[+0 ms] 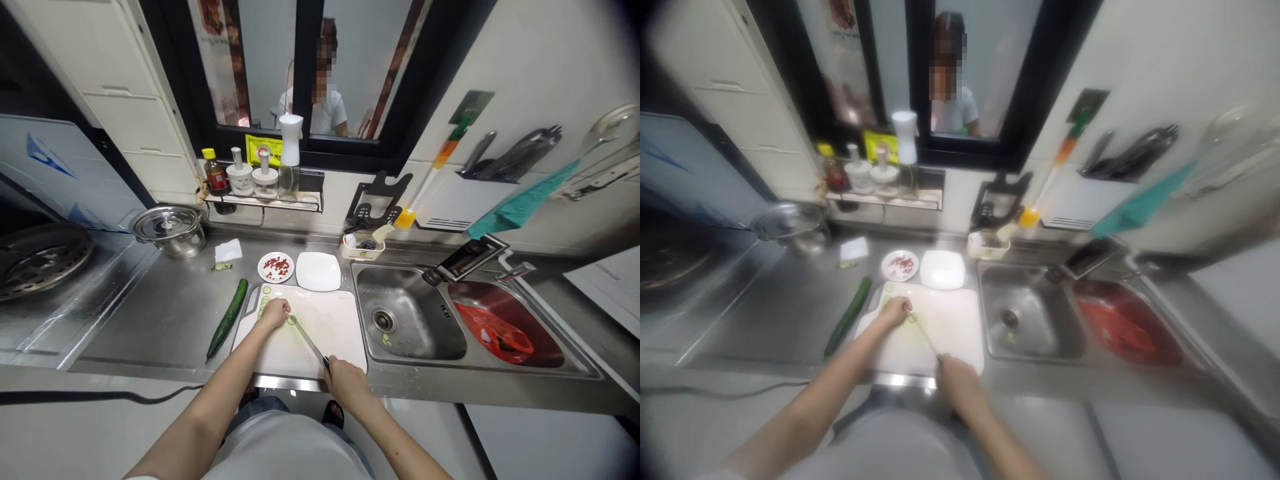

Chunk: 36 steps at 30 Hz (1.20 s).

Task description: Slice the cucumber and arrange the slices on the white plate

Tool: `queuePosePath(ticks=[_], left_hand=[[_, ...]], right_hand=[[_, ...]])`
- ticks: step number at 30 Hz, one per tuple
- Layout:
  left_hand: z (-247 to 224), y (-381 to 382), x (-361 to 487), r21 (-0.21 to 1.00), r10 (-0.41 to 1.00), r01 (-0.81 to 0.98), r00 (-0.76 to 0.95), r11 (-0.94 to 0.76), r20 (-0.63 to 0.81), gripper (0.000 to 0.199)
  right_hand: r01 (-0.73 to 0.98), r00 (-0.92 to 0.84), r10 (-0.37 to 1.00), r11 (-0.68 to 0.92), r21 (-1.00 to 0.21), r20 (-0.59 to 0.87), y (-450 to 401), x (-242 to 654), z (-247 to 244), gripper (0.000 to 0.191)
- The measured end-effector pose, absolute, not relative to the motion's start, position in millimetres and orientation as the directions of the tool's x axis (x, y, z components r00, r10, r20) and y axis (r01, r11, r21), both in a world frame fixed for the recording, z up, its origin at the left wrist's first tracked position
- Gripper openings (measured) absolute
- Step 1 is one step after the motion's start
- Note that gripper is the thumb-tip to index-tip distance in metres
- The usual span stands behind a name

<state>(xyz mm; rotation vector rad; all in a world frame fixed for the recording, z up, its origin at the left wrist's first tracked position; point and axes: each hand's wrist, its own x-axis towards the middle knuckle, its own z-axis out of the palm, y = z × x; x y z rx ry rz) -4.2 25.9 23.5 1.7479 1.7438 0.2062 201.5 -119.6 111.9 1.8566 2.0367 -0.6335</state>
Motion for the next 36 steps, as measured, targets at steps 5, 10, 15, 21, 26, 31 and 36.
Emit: queuePosePath(ticks=[5, 10, 15, 21, 26, 31, 36], left_hand=[[23, 26, -3, 0.547, 0.940, 0.831, 0.099, 0.103, -0.327, 0.013], [21, 26, -3, 0.551, 0.941, 0.827, 0.090, 0.112, -0.327, 0.015], [18, 26, -3, 0.553, 0.944, 0.825, 0.085, 0.112, -0.319, 0.015], [17, 22, 0, 0.547, 0.955, 0.831, 0.077, 0.097, -0.287, 0.014], [21, 8, 4, 0.538, 0.970, 0.841, 0.078, 0.060, -0.230, 0.019], [25, -11, 7, 0.500, 0.987, 0.865, 0.116, -0.043, -0.116, 0.023], [26, -23, 10, 0.464, 0.989, 0.881, 0.135, -0.091, -0.063, 0.022]], right_hand=[[0.991, -0.102, 0.848, 0.043, -0.124, -0.521, -120, 202, 112, 0.033], [0.995, -0.081, 0.832, 0.035, -0.094, -0.549, -122, 204, 114, 0.032], [0.996, -0.082, 0.837, 0.050, -0.074, -0.541, -128, 208, 117, 0.031], [0.997, -0.051, 0.818, 0.013, -0.071, -0.573, -132, 210, 127, 0.030], [0.992, -0.051, 0.819, -0.024, -0.123, -0.572, -130, 220, 126, 0.028], [0.967, -0.037, 0.844, -0.104, -0.231, -0.535, -129, 235, 121, 0.030], [0.936, 0.039, 0.853, -0.214, -0.280, -0.520, -122, 242, 113, 0.034]])
